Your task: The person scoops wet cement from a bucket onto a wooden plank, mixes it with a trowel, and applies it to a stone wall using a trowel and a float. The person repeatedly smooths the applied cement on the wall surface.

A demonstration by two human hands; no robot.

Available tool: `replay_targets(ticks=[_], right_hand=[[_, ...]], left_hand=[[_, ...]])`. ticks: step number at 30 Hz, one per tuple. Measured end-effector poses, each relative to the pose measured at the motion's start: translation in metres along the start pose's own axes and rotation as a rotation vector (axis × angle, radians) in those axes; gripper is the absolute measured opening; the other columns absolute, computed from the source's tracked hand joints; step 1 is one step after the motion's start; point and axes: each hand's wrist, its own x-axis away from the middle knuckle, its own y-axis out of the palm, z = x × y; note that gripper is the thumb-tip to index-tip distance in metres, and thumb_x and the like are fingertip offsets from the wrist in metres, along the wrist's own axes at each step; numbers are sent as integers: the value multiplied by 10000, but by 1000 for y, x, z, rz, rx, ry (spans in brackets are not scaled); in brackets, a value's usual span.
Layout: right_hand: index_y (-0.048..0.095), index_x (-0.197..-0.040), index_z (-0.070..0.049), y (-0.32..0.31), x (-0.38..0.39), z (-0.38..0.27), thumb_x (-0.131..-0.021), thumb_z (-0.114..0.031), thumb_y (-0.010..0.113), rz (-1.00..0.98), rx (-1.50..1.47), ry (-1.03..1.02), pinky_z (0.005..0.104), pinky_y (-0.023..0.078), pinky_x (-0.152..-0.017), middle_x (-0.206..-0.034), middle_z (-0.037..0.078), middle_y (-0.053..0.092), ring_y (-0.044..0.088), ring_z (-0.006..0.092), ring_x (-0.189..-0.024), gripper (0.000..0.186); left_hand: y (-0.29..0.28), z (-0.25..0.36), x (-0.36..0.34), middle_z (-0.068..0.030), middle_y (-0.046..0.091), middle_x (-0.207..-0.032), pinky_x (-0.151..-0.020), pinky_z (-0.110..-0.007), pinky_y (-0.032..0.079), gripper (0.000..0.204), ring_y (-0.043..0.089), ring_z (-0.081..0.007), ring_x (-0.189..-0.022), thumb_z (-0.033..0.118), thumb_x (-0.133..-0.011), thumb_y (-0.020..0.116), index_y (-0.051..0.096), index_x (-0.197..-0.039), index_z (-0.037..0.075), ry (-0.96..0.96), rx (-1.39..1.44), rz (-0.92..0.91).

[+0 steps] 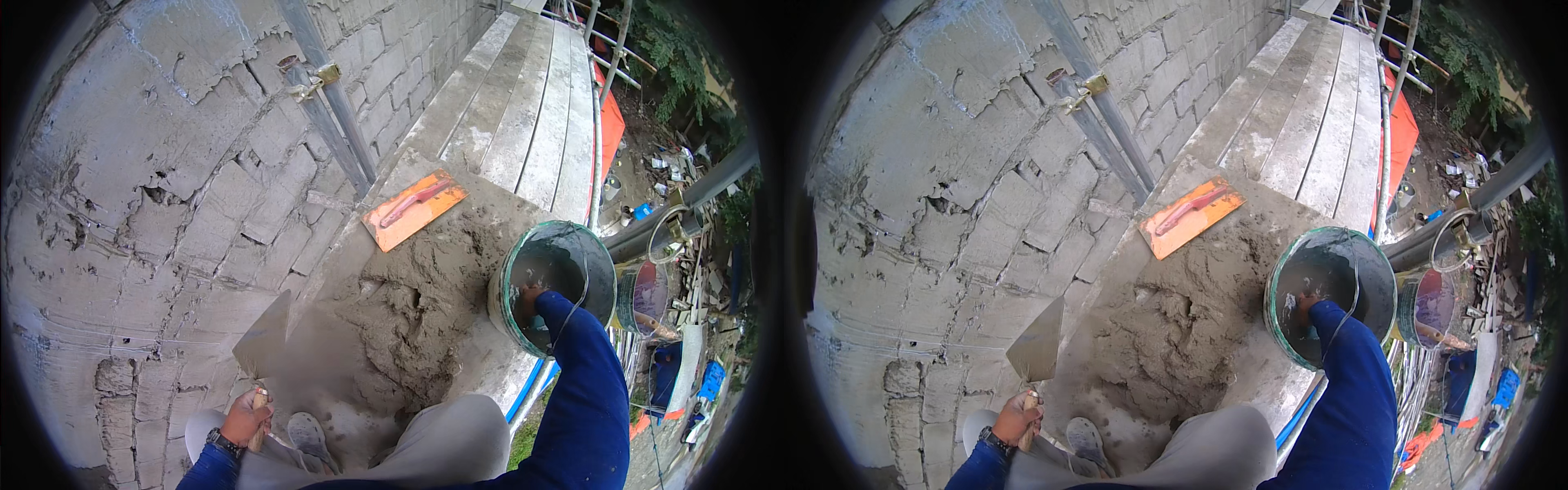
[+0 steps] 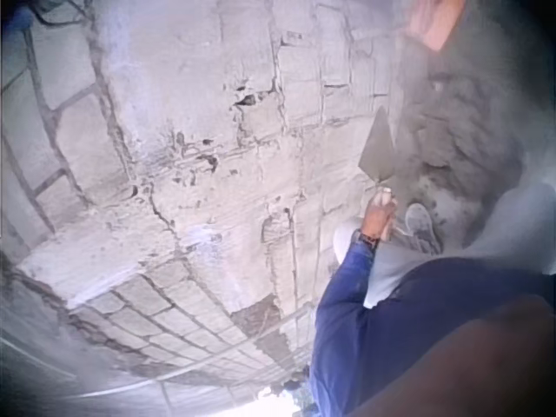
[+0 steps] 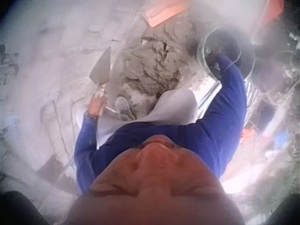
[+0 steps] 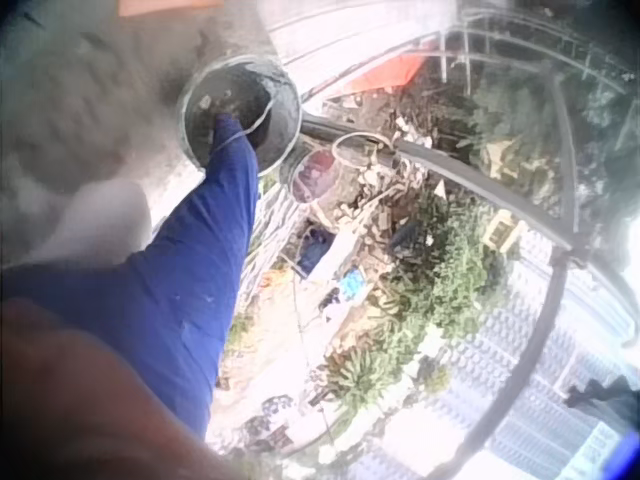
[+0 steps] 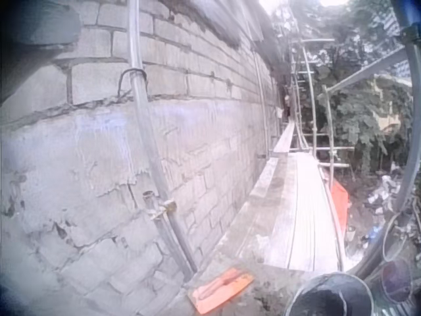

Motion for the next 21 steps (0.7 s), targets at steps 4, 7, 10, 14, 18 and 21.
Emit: replay_targets(ticks=[4, 7, 10, 14, 18, 21], right_hand=[[525, -1425, -117, -67, 51, -60, -808, -407, 659, -96, -398, -125, 464, 442, -1059, -1398, 217, 551, 577, 405, -1219, 695], [498, -1447, -82, -56, 75, -17, -810, -274, 672, 13, -947, -118, 412, 483, -987, -1302, 172, 625, 628, 338, -1121, 688], [491, -1446, -65, -97, 121, -29, -803, -88, 650, 210, -1800, 4, 389, 547, -830, -1163, 96, 672, 678, 223, -944, 662], [500, -1417, -37, -68, 187, 13, -912, -147, 571, 689, -2361, -138, 359, 564, -841, -1189, 112, 676, 696, 237, -938, 522], [585, -1271, -5, -24, 262, 50, -948, -287, 567, 951, -2628, -399, 405, 589, -799, -1153, 171, 693, 707, 273, -905, 429], [562, -1310, -32, -57, 326, -19, -997, -392, 536, 1260, -2483, -639, 427, 596, -743, -1152, 175, 684, 697, 271, -891, 478]], left_hand=[[-5, 0, 22, -49, 569, -736, -519, -296, 505, 224, 571, -141, -574, 34, -894, 608, 531, -1102, 8, 38, -66, -4], [13, 14, -1, -45, 571, -762, -539, -288, 509, 244, 573, -133, -605, 46, -903, 614, 531, -1129, 7, 27, -87, -78], [12, 24, 11, -36, 565, -786, -541, -284, 511, 253, 564, -121, -628, 58, -909, 620, 537, -1143, 10, 93, -125, -61], [1, 23, -9, -28, 557, -796, -538, -279, 510, 263, 555, -111, -639, 74, -912, 622, 536, -1152, 9, 167, -167, -96], [-6, 46, -40, -34, 561, -799, -529, -278, 509, 257, 561, -114, -640, 97, -908, 630, 541, -1129, 2, 184, -251, -169], [-31, 53, -78, -50, 575, -796, -527, -291, 515, 239, 584, -129, -656, 114, -901, 639, 547, -1089, -1, 146, -417, -176]])
